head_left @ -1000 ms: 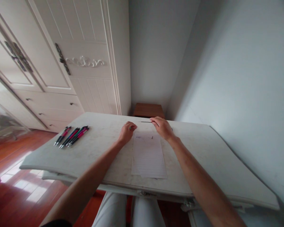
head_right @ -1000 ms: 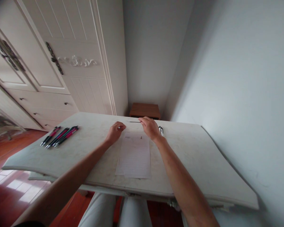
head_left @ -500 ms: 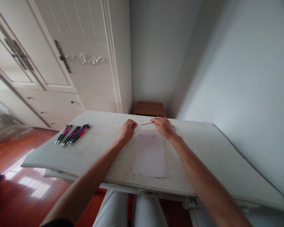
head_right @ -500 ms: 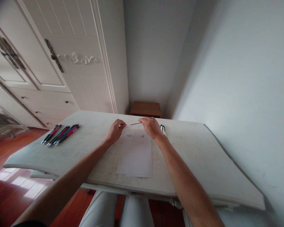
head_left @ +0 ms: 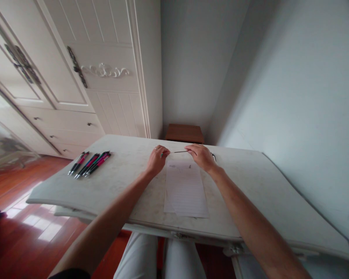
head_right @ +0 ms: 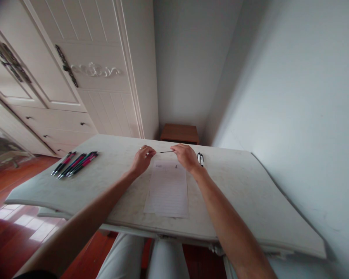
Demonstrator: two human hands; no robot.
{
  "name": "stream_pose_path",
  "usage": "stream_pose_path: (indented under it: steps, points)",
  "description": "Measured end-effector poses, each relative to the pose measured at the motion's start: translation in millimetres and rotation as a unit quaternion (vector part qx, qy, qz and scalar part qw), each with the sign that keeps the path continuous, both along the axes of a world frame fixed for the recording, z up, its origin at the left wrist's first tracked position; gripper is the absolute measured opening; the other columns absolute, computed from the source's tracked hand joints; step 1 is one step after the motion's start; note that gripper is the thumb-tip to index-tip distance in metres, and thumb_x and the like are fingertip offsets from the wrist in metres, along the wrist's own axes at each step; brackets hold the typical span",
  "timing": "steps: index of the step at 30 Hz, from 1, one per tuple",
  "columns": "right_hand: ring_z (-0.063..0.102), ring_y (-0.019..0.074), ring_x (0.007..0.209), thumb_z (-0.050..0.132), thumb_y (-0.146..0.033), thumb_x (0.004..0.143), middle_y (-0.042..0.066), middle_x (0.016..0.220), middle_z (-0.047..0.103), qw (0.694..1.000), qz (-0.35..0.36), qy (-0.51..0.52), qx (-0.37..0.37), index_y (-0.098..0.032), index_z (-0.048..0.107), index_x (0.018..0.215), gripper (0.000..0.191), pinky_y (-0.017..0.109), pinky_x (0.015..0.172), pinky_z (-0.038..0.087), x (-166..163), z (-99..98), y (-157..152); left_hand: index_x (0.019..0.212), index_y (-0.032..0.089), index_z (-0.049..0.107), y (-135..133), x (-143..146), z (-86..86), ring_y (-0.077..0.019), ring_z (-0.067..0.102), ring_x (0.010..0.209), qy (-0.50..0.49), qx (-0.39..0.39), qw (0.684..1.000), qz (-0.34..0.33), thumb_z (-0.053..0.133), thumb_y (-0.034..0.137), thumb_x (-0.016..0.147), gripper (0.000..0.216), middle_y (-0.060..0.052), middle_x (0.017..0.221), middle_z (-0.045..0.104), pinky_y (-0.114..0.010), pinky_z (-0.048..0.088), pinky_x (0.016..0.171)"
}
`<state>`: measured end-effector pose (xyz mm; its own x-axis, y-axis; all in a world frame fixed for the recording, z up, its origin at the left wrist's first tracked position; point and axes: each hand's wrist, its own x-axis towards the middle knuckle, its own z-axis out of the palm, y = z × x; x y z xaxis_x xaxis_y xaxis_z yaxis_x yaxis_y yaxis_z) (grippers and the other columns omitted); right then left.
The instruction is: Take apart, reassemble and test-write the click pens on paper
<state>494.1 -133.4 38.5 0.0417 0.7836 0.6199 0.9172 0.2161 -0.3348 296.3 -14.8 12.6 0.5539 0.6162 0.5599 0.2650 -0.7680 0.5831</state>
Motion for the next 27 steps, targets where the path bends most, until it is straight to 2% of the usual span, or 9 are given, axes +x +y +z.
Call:
stream_pose_path:
  steps: [7, 13, 17, 20, 23, 25, 27]
  points:
    - [0.069, 0.021, 0.093, 0.058, -0.01, 0.087, 0.007, 0.099, 0.075, 0.999, -0.008, 0.044, 0.009, -0.022, 0.074, 0.103, 0.025, 0.035, 0.086, 0.051, -0.8, -3.6, 1.3, 0.084, 0.018, 0.065, -0.4, -1.1, 1.9, -0.0193, 0.06, 0.091, -0.026, 0.017, 1.0, -0.007, 0.051, 0.019, 0.091, 0.016, -0.007, 0.092, 0.065, -0.033, 0.051, 0.082]
    - [0.069, 0.0207, 0.092, 0.058, -0.012, 0.087, 0.007, 0.097, 0.075, 0.998, -0.007, 0.058, 0.012, -0.023, 0.074, 0.101, 0.024, 0.036, 0.088, 0.052, -1.4, -3.5, 1.8, 0.098, 0.019, 0.065, -1.5, -0.8, 0.6, -0.0173, 0.061, 0.086, -0.055, 0.005, 0.998, -0.007, 0.054, 0.024, 0.09, 0.014, -0.007, 0.1, 0.065, -0.033, 0.052, 0.08]
    - [0.069, 0.0209, 0.091, 0.059, -0.011, 0.086, 0.006, 0.096, 0.075, 0.998, -0.006, 0.067, 0.021, -0.022, 0.074, 0.1, 0.024, 0.036, 0.087, 0.052, 0.1, -3.8, 2.4, 0.107, 0.02, 0.062, -0.1, -3.8, 2.1, -0.0182, 0.061, 0.089, -0.057, 0.015, 0.998, 0.008, 0.057, 0.024, 0.087, 0.021, -0.007, 0.104, 0.064, -0.033, 0.051, 0.081]
    - [0.07, 0.0207, 0.09, 0.059, -0.011, 0.086, 0.006, 0.095, 0.075, 0.997, -0.015, 0.072, 0.028, -0.022, 0.074, 0.099, 0.023, 0.034, 0.085, 0.052, 2.3, -3.2, 2.0, 0.11, 0.019, 0.062, 5.8, -9.0, 1.5, -0.0233, 0.059, 0.099, -0.012, 0.038, 0.998, 0.055, 0.057, 0.021, 0.085, 0.026, -0.009, 0.106, 0.064, -0.039, 0.049, 0.09]
    - [0.07, 0.0203, 0.088, 0.058, -0.011, 0.086, 0.006, 0.094, 0.075, 0.996, -0.018, 0.078, 0.032, -0.021, 0.073, 0.099, 0.023, 0.034, 0.083, 0.052, 4.5, -2.3, 0.9, 0.105, 0.017, 0.067, 13.3, -16.1, -3.4, -0.0323, 0.055, 0.107, 0.086, 0.048, 0.987, 0.124, 0.066, 0.03, 0.081, 0.027, -0.014, 0.112, 0.063, -0.048, 0.045, 0.094]
    - [0.07, 0.0205, 0.088, 0.057, -0.011, 0.086, 0.006, 0.094, 0.075, 0.996, -0.019, 0.078, 0.033, -0.02, 0.073, 0.1, 0.024, 0.034, 0.083, 0.052, 5.5, -1.8, 0.3, 0.099, 0.017, 0.07, 17.6, -20.3, -8.1, -0.0354, 0.055, 0.107, 0.139, 0.04, 0.98, 0.138, 0.069, 0.037, 0.079, 0.028, -0.016, 0.112, 0.063, -0.05, 0.045, 0.091]
    - [0.07, 0.0209, 0.088, 0.056, -0.011, 0.086, 0.007, 0.094, 0.075, 0.996, -0.02, 0.074, 0.035, -0.02, 0.074, 0.1, 0.024, 0.035, 0.083, 0.052, 6.0, -1.4, -0.1, 0.092, 0.019, 0.073, 20.9, -23.1, -11.9, -0.0347, 0.055, 0.105, 0.165, 0.036, 0.977, 0.129, 0.068, 0.038, 0.081, 0.022, -0.015, 0.108, 0.065, -0.049, 0.045, 0.089]
